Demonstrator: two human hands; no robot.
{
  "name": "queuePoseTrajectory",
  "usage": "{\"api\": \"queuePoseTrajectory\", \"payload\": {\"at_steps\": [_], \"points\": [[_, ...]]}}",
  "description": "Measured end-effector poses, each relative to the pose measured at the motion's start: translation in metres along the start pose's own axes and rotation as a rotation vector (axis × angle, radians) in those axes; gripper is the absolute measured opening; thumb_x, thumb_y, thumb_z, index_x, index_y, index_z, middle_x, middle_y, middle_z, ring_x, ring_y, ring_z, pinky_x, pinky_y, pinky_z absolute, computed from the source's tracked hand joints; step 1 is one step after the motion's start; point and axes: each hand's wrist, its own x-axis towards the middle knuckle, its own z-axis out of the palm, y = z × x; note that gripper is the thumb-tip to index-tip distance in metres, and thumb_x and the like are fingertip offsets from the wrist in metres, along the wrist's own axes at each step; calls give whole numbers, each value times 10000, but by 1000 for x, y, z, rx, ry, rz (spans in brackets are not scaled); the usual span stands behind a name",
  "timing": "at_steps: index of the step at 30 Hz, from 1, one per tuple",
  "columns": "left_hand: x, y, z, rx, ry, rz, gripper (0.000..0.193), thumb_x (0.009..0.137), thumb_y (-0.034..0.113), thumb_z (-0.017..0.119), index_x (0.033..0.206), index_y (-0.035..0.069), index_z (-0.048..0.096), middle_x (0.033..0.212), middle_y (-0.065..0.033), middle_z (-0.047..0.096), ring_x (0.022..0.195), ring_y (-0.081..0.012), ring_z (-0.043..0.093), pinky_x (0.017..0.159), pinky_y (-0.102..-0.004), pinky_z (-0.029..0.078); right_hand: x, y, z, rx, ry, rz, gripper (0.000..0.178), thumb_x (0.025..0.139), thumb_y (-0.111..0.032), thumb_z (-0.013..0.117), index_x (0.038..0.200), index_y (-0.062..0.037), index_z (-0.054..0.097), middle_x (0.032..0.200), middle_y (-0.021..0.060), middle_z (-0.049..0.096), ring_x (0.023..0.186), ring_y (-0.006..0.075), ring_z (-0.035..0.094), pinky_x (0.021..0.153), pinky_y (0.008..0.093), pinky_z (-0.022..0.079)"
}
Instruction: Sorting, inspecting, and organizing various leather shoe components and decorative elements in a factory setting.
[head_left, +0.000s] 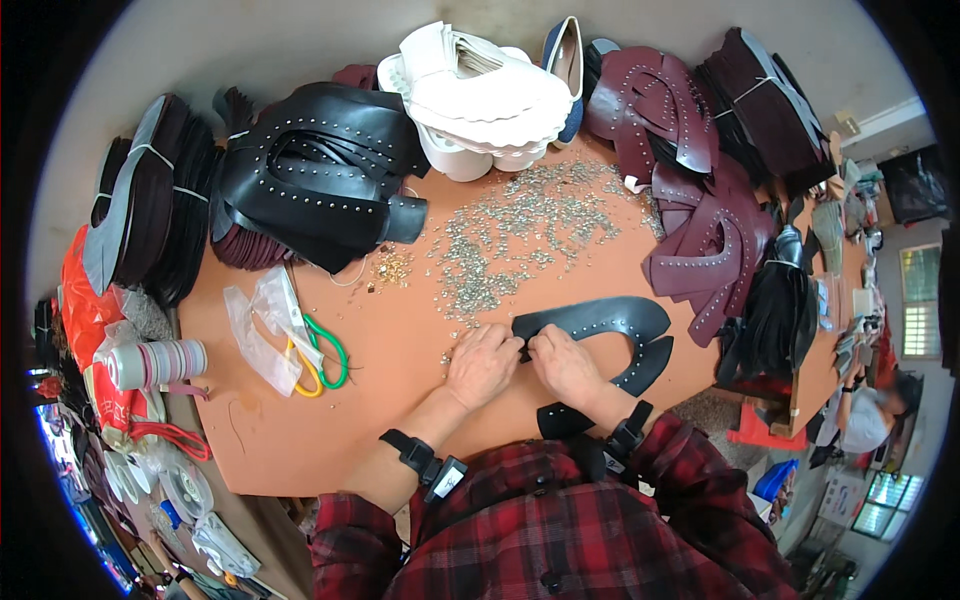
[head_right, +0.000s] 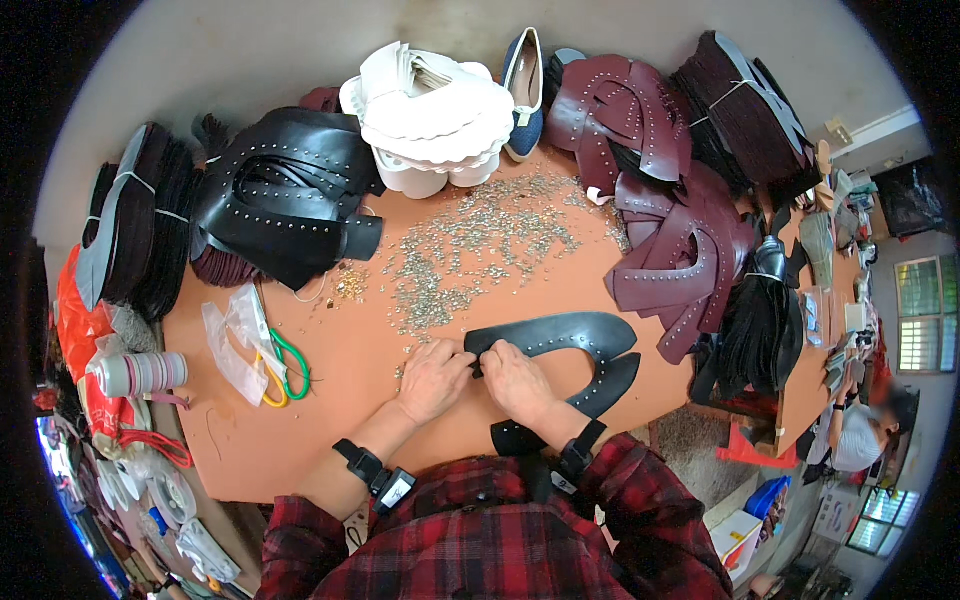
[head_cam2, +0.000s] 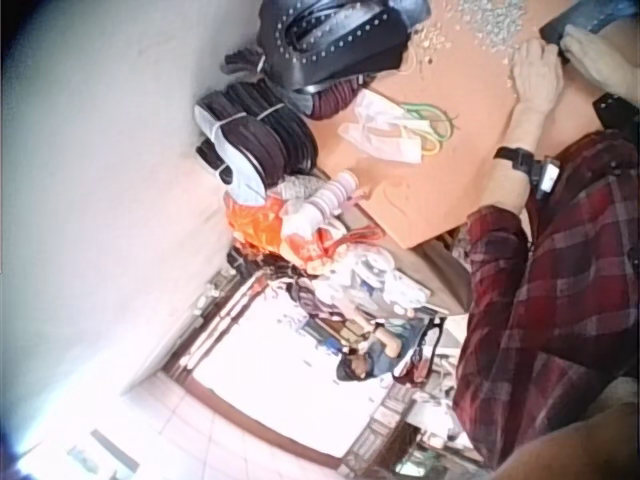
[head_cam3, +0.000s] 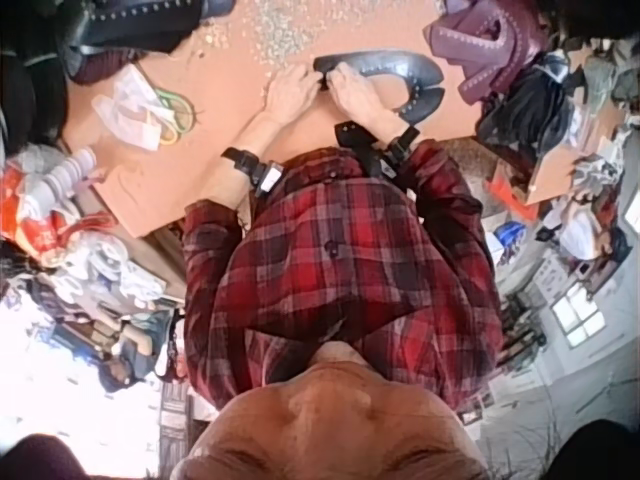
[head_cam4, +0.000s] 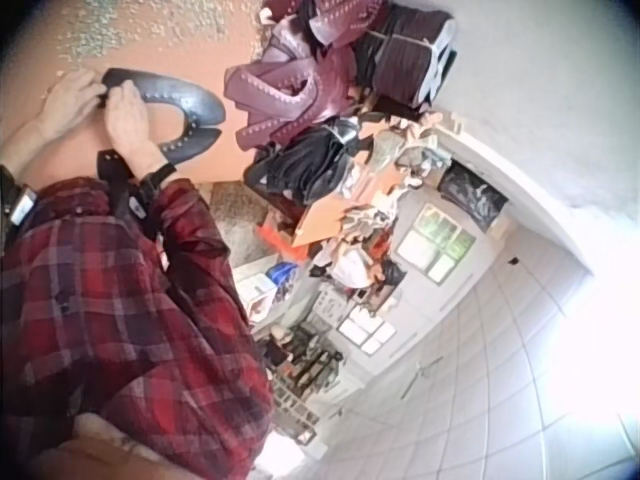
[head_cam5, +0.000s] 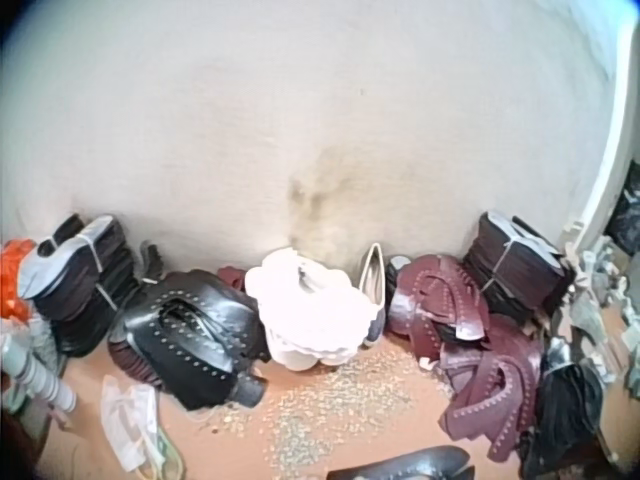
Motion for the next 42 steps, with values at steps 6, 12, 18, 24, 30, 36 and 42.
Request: {"api": "queuePoseTrajectory", "payload": {"at_steps": [6,12,18,24,30,36,42], "points": [[1,0,-2,-14,-33,-1,172,703,105,617,872,78,617,846,-49,531,840,-224,541,721,-353,432,5,10,-8,183,-35,12,102,753,-76,600,808,-18,536,859,137,501,812,336,545,715,412,461],[1,-2,-1,-22,-1,15,161,700,90,632,860,74,619,833,-56,537,822,-244,538,705,-360,440,19,8,-18,213,-175,96,134,716,-60,634,796,-14,536,827,138,511,793,353,553,708,412,460],[3,1,-5,-14,-33,3,134,716,85,600,849,79,615,842,-50,541,828,-228,548,711,-356,445,24,8,-17,159,-185,145,149,678,-49,664,758,-6,547,811,160,545,771,363,571,685,428,465],[5,-2,-2,-49,-17,9,160,689,85,636,848,80,615,807,-64,521,808,-254,537,682,-370,448,34,7,-20,80,-224,154,116,664,-50,677,710,-8,580,790,170,577,757,368,589,668,430,473],[5,0,-6,-43,-39,-4,159,695,87,633,853,78,616,807,-63,520,809,-257,538,690,-368,453,25,10,-15,69,-192,120,121,676,-58,663,734,2,576,790,162,569,744,359,588,661,425,479],[0,-1,-4,-70,-41,-19,145,720,84,618,865,73,616,839,-70,531,826,-258,536,709,-368,450,15,14,-16,212,-112,77,128,689,-76,661,754,-4,577,786,149,565,741,351,587,661,424,474],[4,0,-6,-79,-66,-39,144,726,80,605,869,67,610,857,-71,533,835,-260,534,720,-368,447,34,10,-24,142,-228,165,130,650,-74,691,702,6,603,762,175,589,755,354,591,689,422,475]]}}
